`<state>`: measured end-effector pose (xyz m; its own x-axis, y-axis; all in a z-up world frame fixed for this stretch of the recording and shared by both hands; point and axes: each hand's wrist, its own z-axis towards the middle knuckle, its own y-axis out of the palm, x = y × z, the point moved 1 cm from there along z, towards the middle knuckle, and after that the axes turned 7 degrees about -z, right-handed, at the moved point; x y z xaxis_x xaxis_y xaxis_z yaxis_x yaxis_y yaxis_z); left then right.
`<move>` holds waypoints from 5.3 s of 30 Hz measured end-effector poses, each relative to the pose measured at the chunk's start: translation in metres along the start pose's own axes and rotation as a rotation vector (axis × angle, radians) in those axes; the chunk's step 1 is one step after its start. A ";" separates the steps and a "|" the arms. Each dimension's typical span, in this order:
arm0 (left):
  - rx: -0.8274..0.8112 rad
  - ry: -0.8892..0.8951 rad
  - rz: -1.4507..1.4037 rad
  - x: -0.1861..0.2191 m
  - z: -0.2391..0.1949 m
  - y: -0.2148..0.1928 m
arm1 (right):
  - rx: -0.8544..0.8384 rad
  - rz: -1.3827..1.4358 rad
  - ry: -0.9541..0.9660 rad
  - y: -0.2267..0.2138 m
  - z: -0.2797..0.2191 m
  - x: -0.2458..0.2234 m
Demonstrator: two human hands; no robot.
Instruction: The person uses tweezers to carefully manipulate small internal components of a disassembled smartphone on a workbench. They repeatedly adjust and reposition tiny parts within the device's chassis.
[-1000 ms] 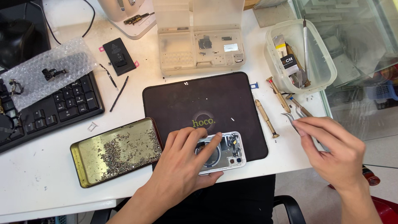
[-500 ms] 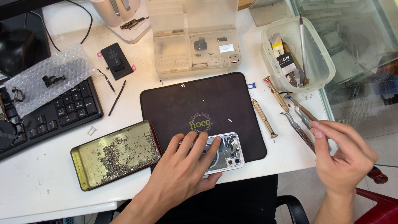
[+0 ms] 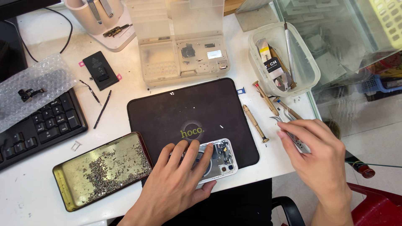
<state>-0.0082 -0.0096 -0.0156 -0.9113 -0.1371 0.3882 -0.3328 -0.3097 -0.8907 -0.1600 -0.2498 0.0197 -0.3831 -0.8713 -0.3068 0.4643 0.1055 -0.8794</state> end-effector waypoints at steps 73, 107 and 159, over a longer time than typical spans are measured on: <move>0.166 -0.077 -0.371 -0.017 -0.006 -0.010 | -0.422 0.791 -0.476 0.082 0.047 -0.036; 0.140 -0.009 -0.208 -0.016 -0.013 -0.007 | -0.158 0.474 -0.993 0.056 0.035 -0.057; 0.170 0.006 -0.199 -0.016 -0.016 0.004 | -0.081 0.351 -0.987 0.060 0.028 -0.059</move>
<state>0.0013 0.0064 -0.0292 -0.8335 -0.0519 0.5501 -0.4609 -0.4838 -0.7440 -0.0868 -0.2054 -0.0048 0.6005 -0.7857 -0.1486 0.3544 0.4281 -0.8313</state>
